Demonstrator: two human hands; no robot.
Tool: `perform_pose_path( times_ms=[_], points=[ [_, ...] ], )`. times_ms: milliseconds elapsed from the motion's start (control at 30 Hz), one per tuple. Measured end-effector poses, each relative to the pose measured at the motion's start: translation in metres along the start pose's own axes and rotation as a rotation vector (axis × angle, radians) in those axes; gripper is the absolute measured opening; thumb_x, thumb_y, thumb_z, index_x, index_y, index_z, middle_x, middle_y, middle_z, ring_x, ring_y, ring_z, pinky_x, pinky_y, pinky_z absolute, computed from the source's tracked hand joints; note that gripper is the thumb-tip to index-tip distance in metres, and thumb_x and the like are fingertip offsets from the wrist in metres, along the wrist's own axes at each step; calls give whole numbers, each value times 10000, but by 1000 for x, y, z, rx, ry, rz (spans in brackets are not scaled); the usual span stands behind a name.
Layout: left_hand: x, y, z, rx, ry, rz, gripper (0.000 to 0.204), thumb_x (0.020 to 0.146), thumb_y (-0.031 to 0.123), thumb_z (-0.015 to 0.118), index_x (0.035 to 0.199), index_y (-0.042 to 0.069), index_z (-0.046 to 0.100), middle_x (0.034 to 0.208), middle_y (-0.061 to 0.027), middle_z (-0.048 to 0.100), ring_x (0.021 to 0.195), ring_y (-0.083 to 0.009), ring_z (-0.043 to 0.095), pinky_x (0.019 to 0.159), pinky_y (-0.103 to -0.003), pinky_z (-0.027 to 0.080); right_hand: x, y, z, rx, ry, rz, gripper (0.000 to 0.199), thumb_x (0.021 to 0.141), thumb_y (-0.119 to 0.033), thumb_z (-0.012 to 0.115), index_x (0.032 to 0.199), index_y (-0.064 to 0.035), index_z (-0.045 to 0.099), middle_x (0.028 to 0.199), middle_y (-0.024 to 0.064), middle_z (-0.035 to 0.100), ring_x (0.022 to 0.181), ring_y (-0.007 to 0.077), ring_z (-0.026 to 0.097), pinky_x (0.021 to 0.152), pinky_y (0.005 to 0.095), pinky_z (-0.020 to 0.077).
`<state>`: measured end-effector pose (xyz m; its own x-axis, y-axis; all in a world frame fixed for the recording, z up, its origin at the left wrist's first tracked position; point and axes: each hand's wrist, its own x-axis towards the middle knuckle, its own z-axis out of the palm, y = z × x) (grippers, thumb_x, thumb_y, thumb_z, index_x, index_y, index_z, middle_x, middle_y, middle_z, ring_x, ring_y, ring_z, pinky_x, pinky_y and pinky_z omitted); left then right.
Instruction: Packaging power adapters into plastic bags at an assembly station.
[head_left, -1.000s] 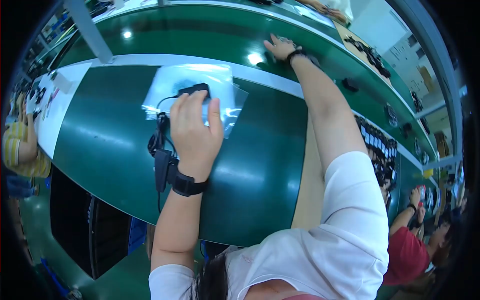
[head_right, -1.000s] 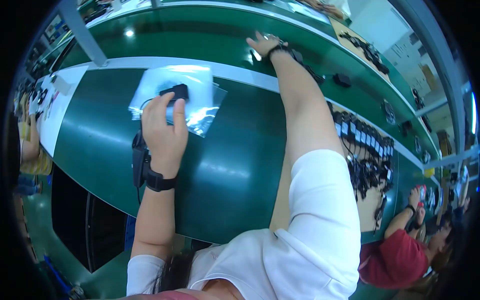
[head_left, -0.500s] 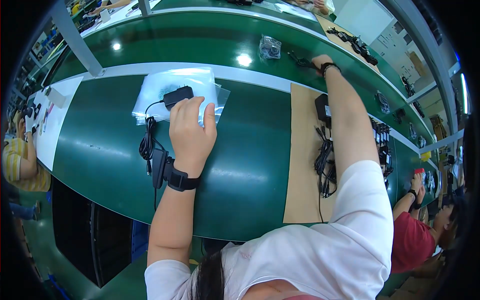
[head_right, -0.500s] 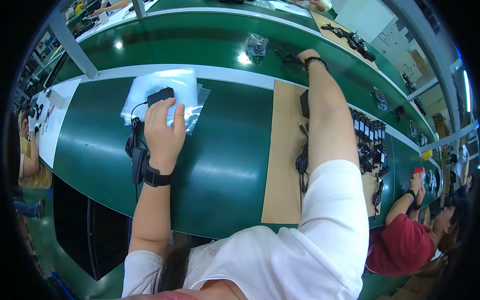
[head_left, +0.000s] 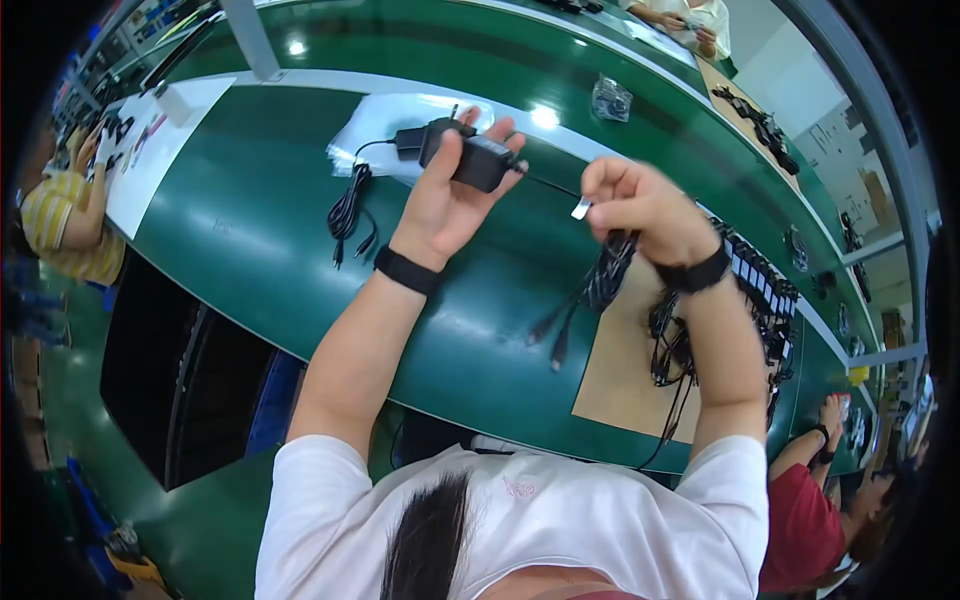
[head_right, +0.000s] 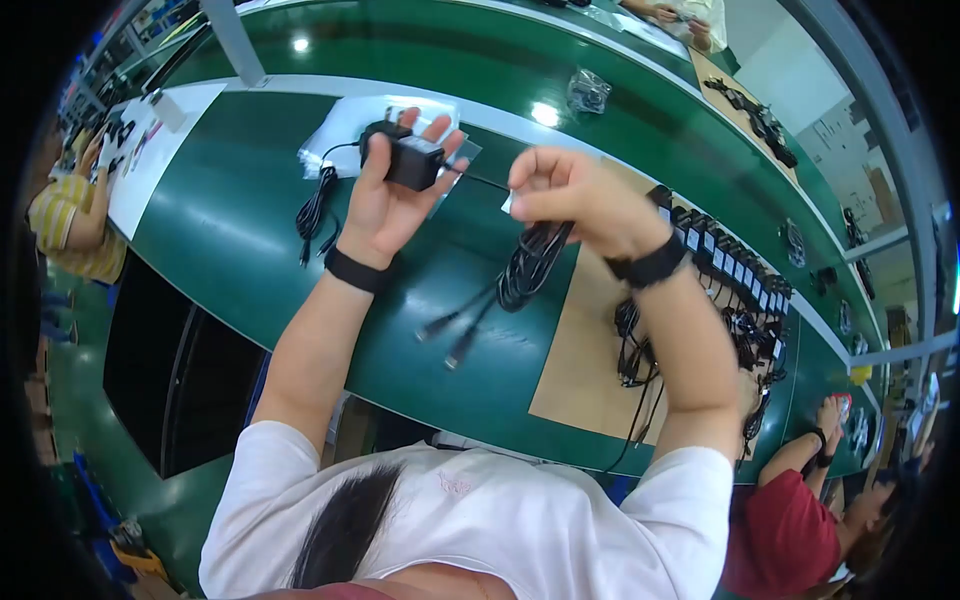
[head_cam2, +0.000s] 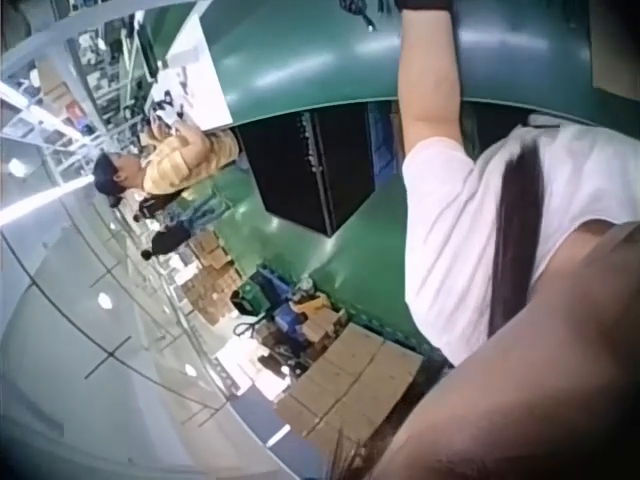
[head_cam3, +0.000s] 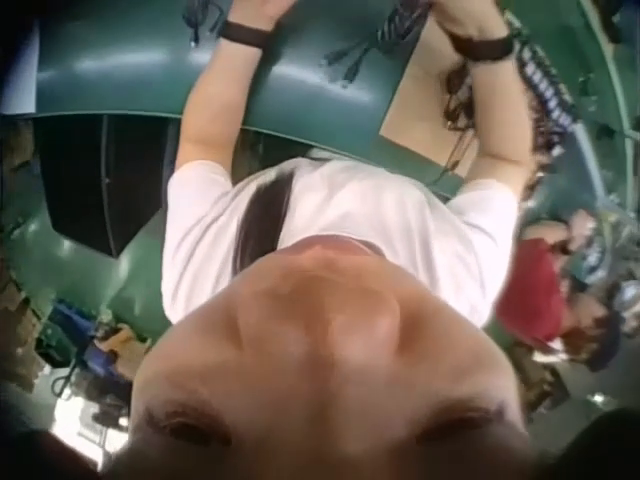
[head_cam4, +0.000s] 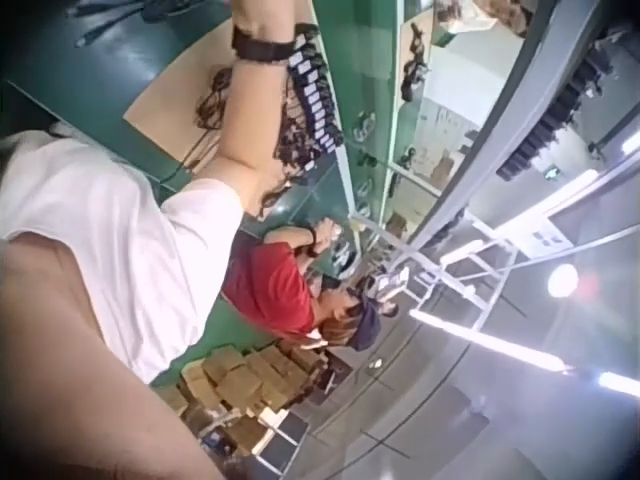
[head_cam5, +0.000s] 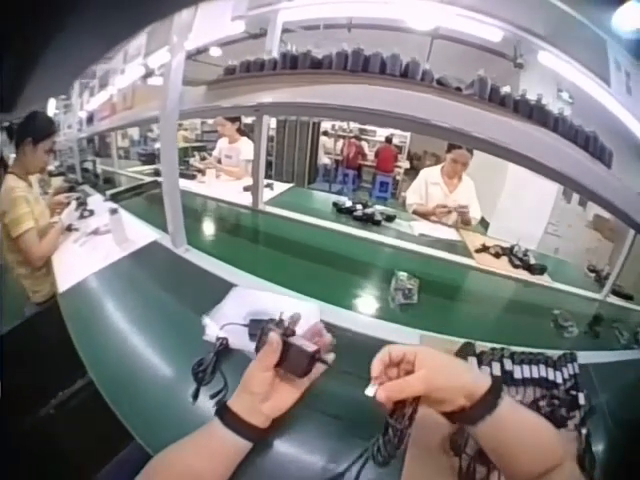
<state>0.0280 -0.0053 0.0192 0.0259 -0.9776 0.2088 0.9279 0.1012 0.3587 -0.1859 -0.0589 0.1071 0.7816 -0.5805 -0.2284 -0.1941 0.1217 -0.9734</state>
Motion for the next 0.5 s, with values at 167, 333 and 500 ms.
perform_pose_path(
  times_ms=[167,333,500],
  points=[
    [1,6,3,72,64,33,154,827,67,598,962,2,560,993,-131,603,948,-265,584,917,-412,450,-10,77,13,658,300,-78,413,822,-126,620,1194,-57,454,908,78,598,787,160,575,664,281,465],
    [1,17,-1,62,147,201,308,796,2,619,1069,72,497,941,-111,575,856,-245,593,891,-420,478,-10,109,51,1092,39,-75,469,895,-303,534,1265,-38,420,968,109,593,897,231,580,854,439,453],
    [2,16,9,255,156,151,357,758,-42,621,1062,40,453,897,-134,582,778,-234,606,785,-399,502,2,96,38,1154,144,-94,421,907,-367,510,1133,-11,504,787,46,503,659,164,468,605,252,447]
  ],
)
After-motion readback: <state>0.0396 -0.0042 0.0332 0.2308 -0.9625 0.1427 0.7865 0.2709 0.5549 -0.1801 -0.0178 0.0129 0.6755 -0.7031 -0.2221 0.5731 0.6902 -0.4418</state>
